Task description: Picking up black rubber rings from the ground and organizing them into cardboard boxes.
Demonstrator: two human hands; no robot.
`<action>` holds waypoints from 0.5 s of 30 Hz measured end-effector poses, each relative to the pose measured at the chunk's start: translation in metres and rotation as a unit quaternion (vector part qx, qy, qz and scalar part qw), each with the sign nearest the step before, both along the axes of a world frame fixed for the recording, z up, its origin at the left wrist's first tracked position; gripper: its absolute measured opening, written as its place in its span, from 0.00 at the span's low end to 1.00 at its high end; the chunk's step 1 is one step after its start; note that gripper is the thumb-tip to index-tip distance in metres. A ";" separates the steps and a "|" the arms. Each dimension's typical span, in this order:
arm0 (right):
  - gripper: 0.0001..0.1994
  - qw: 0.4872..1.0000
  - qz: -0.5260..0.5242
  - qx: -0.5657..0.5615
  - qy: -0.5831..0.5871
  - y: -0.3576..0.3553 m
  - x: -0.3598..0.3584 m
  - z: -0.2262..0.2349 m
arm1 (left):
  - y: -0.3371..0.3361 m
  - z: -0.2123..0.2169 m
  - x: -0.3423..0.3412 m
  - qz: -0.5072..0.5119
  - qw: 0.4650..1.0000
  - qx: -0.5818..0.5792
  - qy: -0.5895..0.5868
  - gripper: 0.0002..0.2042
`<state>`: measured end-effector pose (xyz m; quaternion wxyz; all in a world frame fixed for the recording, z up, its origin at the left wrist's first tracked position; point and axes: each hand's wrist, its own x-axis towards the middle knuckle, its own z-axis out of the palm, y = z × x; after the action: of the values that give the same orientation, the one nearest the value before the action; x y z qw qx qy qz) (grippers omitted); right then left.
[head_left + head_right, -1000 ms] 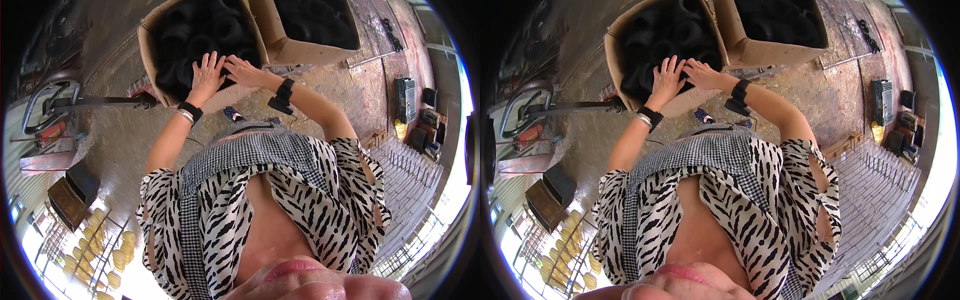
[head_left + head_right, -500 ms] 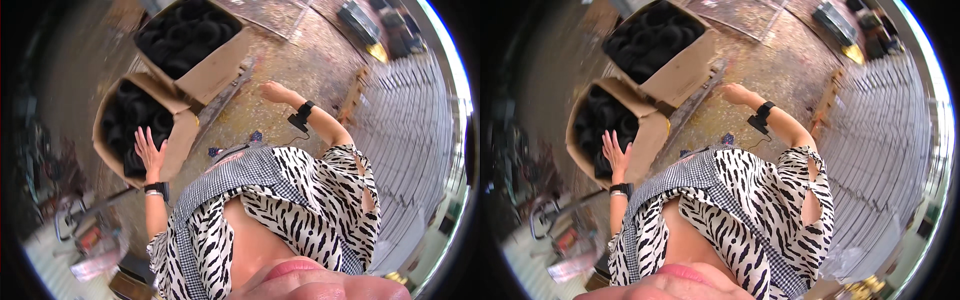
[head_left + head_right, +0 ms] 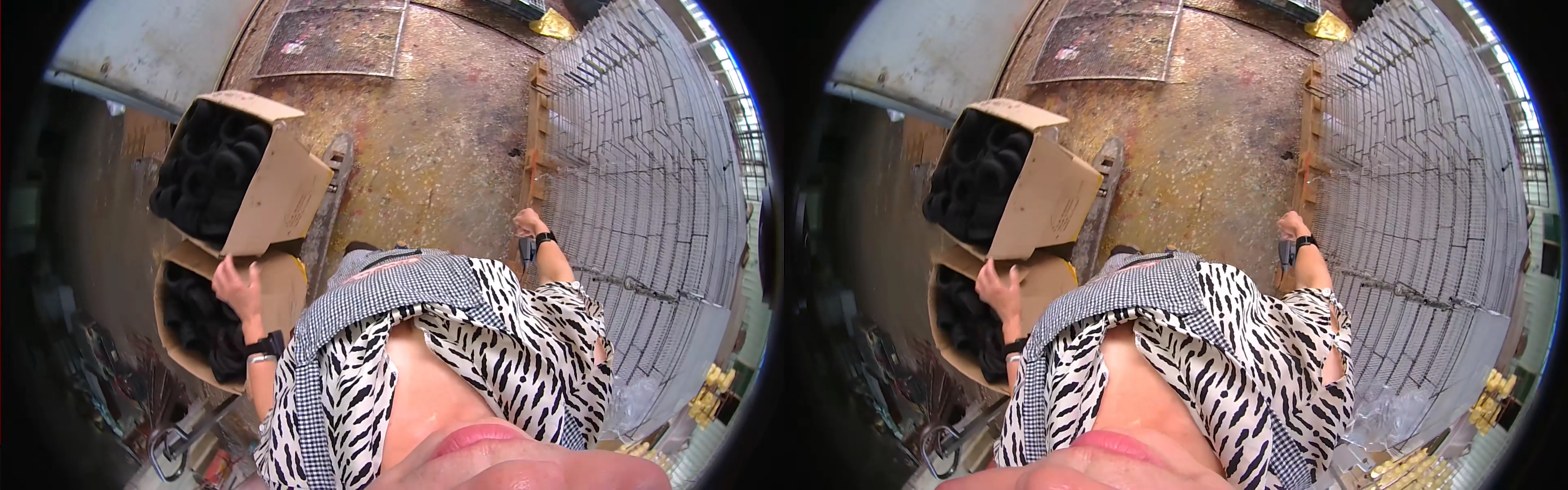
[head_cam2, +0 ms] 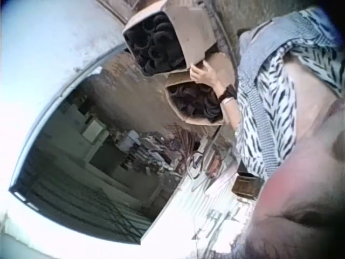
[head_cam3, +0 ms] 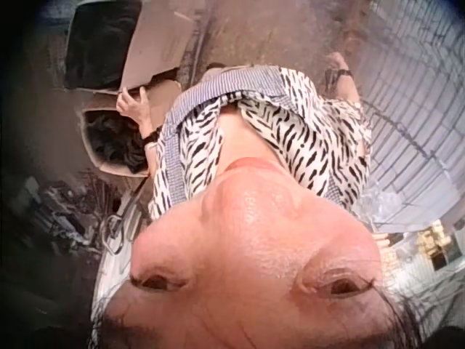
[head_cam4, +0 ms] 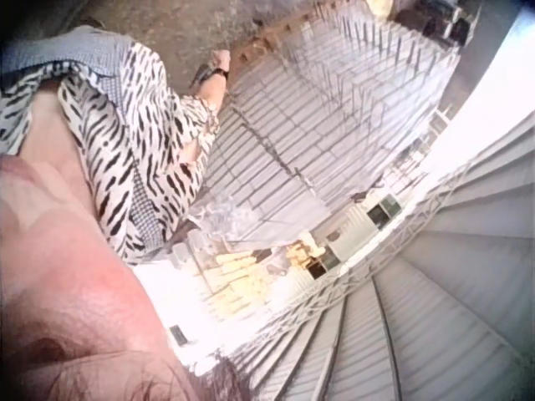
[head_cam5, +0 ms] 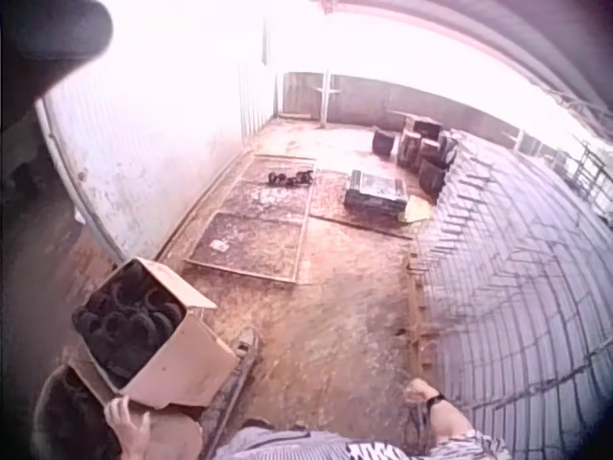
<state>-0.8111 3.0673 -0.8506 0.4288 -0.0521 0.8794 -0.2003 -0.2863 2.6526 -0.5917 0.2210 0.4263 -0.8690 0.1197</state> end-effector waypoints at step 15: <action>0.12 0.981 -0.028 -0.188 0.027 -0.315 -0.362 -0.106 | -0.364 -0.190 -0.600 -0.230 0.799 0.526 -0.178 0.20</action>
<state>-1.1727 2.7520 -0.9564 0.3816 -0.1124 0.8385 -0.3724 -0.8867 2.2883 -0.7818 -0.1746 0.2356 -0.8949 -0.3363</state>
